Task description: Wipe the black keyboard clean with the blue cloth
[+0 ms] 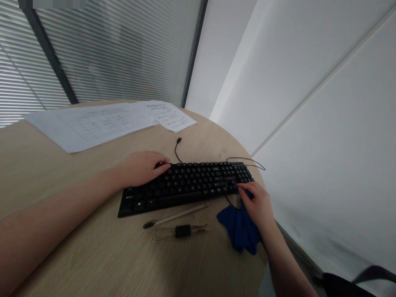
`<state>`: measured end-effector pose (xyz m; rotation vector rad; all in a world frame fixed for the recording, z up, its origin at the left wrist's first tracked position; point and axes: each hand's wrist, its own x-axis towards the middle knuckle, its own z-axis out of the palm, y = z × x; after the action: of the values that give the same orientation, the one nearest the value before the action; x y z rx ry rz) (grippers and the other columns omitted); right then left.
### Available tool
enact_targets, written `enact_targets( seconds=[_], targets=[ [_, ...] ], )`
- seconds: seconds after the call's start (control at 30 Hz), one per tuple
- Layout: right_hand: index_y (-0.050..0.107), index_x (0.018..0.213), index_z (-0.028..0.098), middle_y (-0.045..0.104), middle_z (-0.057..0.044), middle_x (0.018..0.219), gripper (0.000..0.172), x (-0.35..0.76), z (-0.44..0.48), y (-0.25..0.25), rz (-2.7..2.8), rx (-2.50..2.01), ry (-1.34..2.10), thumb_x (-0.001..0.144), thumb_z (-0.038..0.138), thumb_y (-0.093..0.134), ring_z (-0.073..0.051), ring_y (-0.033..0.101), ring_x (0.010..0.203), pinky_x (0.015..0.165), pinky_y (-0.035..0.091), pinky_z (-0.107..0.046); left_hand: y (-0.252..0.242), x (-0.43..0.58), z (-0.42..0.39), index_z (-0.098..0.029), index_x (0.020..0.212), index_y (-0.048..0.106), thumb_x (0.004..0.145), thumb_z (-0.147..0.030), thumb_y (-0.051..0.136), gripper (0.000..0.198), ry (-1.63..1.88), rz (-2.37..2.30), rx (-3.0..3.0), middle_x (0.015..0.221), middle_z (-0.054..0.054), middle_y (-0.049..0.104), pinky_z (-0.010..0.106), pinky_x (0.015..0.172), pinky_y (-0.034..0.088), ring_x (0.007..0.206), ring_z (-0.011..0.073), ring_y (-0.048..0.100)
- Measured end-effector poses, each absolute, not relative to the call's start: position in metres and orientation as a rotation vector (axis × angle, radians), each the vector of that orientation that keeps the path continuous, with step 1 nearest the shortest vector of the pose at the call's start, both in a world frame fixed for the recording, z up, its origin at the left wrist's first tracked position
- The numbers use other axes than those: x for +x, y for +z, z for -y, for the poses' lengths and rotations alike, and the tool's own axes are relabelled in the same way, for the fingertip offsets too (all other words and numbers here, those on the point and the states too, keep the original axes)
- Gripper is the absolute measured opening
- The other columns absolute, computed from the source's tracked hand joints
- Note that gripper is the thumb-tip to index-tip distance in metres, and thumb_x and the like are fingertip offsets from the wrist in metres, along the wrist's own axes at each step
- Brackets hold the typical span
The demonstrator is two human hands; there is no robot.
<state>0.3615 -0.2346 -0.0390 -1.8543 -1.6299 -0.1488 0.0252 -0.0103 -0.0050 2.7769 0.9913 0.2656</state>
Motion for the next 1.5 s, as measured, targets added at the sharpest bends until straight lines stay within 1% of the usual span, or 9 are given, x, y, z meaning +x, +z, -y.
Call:
enact_targets(
  seconds=[0.2,0.3,0.53,0.67,0.9,1.03,1.23,1.37,1.5],
  targets=[
    [0.074,0.097,0.021,0.069,-0.008,0.101,0.023,0.362,0.235,-0.040,1.710,-1.899,-0.073,0.095,0.028,0.052,-0.022,0.067,0.094,0.088,0.053,-0.038,-0.001,0.025,0.013,-0.023,0.103,0.074,0.095,-0.056,0.036,0.051,0.242,-1.004,2.760,0.104,0.008,0.074,0.037,0.083,0.044,0.095,0.0273,0.065],
    [0.074,0.097,0.021,0.069,-0.008,0.102,0.022,0.361,0.235,-0.040,1.695,-1.899,-0.065,0.095,0.029,0.053,-0.023,0.067,0.095,0.089,0.052,-0.038,-0.001,0.025,0.013,-0.023,0.102,0.073,0.096,-0.056,0.035,0.051,0.230,-1.002,2.780,0.104,0.008,0.074,0.037,0.083,0.044,0.095,0.0276,0.065],
    [0.075,0.100,0.021,0.070,-0.008,0.100,0.027,0.360,0.233,-0.039,1.703,-1.895,-0.069,0.098,0.031,0.050,-0.022,0.067,0.092,0.086,0.053,-0.037,-0.003,0.025,0.012,-0.023,0.105,0.073,0.097,-0.056,0.034,0.051,0.217,-0.996,2.797,0.106,0.008,0.074,0.037,0.085,0.045,0.097,0.0269,0.065],
    [0.074,0.097,0.021,0.069,-0.008,0.102,0.024,0.361,0.236,-0.041,1.677,-1.897,-0.081,0.096,0.029,0.051,-0.022,0.066,0.094,0.089,0.052,-0.037,-0.003,0.024,0.012,-0.023,0.107,0.073,0.097,-0.055,0.034,0.052,0.223,-0.989,2.793,0.108,0.008,0.074,0.037,0.086,0.046,0.099,0.0270,0.065],
    [0.074,0.096,0.020,0.070,-0.009,0.099,0.028,0.370,0.233,-0.044,1.538,-1.882,-0.149,0.094,0.036,0.051,-0.023,0.065,0.094,0.088,0.051,-0.038,-0.003,0.024,0.012,-0.023,0.104,0.073,0.097,-0.056,0.034,0.052,0.237,-0.998,2.799,0.105,0.007,0.074,0.037,0.084,0.046,0.096,0.0262,0.066],
    [0.074,0.096,0.020,0.070,-0.009,0.103,0.029,0.370,0.232,-0.045,1.569,-1.946,-0.084,0.093,0.036,0.050,-0.024,0.065,0.096,0.091,0.050,-0.039,-0.004,0.024,0.011,-0.024,0.106,0.073,0.097,-0.057,0.034,0.052,0.239,-0.996,2.806,0.105,0.007,0.074,0.037,0.083,0.046,0.096,0.0268,0.066],
    [0.074,0.094,0.020,0.071,-0.009,0.102,0.030,0.370,0.234,-0.046,1.553,-1.963,-0.079,0.092,0.036,0.049,-0.025,0.065,0.098,0.092,0.049,-0.040,-0.003,0.024,0.013,-0.022,0.104,0.073,0.097,-0.055,0.034,0.051,0.234,-0.980,2.810,0.106,0.007,0.074,0.037,0.083,0.046,0.096,0.0263,0.066],
    [0.075,0.096,0.021,0.071,-0.008,0.105,0.030,0.373,0.231,-0.046,1.540,-1.961,-0.065,0.092,0.038,0.050,-0.025,0.065,0.099,0.095,0.049,-0.040,-0.002,0.024,0.013,-0.023,0.105,0.073,0.097,-0.054,0.035,0.050,0.244,-0.953,2.802,0.106,0.007,0.074,0.037,0.085,0.046,0.098,0.0260,0.066],
    [0.075,0.095,0.021,0.071,-0.008,0.104,0.030,0.373,0.233,-0.047,1.523,-1.965,-0.054,0.091,0.038,0.050,-0.024,0.066,0.098,0.094,0.049,-0.040,-0.002,0.024,0.013,-0.023,0.106,0.073,0.096,-0.054,0.035,0.050,0.241,-0.980,2.792,0.108,0.007,0.074,0.038,0.086,0.046,0.098,0.0269,0.066]
  ],
)
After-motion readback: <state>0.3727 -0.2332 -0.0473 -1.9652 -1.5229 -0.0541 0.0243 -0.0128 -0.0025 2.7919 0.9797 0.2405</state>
